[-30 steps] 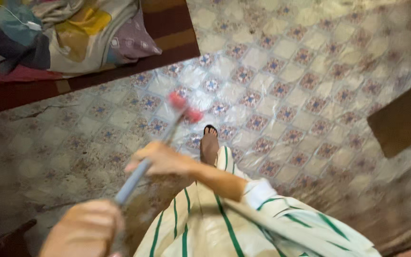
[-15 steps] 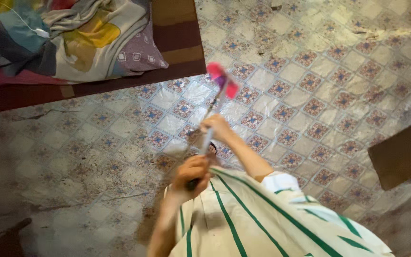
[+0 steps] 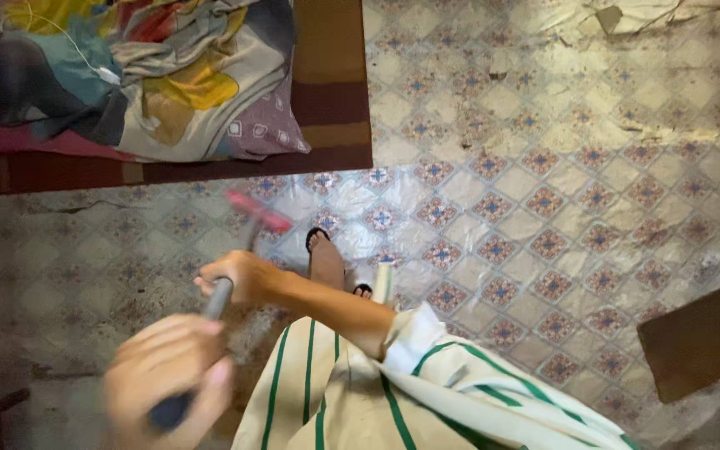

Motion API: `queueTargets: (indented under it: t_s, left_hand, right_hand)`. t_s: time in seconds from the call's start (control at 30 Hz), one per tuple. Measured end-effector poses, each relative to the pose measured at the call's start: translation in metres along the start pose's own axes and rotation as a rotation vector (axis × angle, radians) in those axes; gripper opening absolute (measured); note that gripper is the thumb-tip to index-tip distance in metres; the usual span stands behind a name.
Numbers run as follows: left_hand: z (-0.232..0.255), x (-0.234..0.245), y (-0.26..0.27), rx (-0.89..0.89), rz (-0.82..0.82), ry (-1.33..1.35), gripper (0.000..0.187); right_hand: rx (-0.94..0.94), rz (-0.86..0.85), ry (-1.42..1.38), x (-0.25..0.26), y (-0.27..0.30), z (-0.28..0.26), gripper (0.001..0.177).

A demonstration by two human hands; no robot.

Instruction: The person sweeps the tiled floor using a broom, picks up a rug to shake it outside over a concrete ledge, and continues sweeping the floor in the hallway and room.

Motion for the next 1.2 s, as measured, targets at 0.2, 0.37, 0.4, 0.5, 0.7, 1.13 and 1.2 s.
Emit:
queueTargets:
  t_s: [0.2,0.37,0.4,0.5,0.7,1.13,1.2]
  left_hand:
    - [-0.076,-0.058,-0.052,-0.125,-0.088,0.037,0.019]
    - [-0.141,-0.133,-0.072,-0.108,0.071,0.355,0.010]
    - [-0.143,-0.143,-0.083,-0.176,0.123,0.386,0.014]
    - [-0.151,-0.102,-0.106,-0.104,0.021,0.322,0.014]
    - [-0.145,0.047,-0.150,-0.192,0.061,0.320,0.024]
    - [-0.191,-0.014,-0.247,-0.137,0.114,0.368,0.017]
    - [-0.175,0.015,-0.292,-0.235,0.122,0.305,0.021]
  right_hand:
    - [-0.065,0.045,-0.056,0.063,-0.015,0.087,0.016]
    - [-0.297,0.110,0.313,0.188,0.038,0.134,0.013]
    - [-0.377,0.066,0.405,0.204,0.043,0.129,0.015]
    - [-0.293,0.182,0.401,0.195,-0.008,0.103,0.017]
    - [-0.160,0.232,0.194,0.123,-0.121,0.034,0.017]
    - [-0.182,0.141,0.266,0.278,-0.152,0.089,0.012]
    - [-0.110,0.176,0.159,0.273,-0.197,0.073,0.011]
Point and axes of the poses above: each hand's wrist, its own y-axis away from the middle knuckle, its own x-axis out of the back of the hand, z = x × y, the point moved 1 cm from there along -y, towards the middle knuckle, and after that the axes turned 12 degrees about -y, right-handed, at the moved point
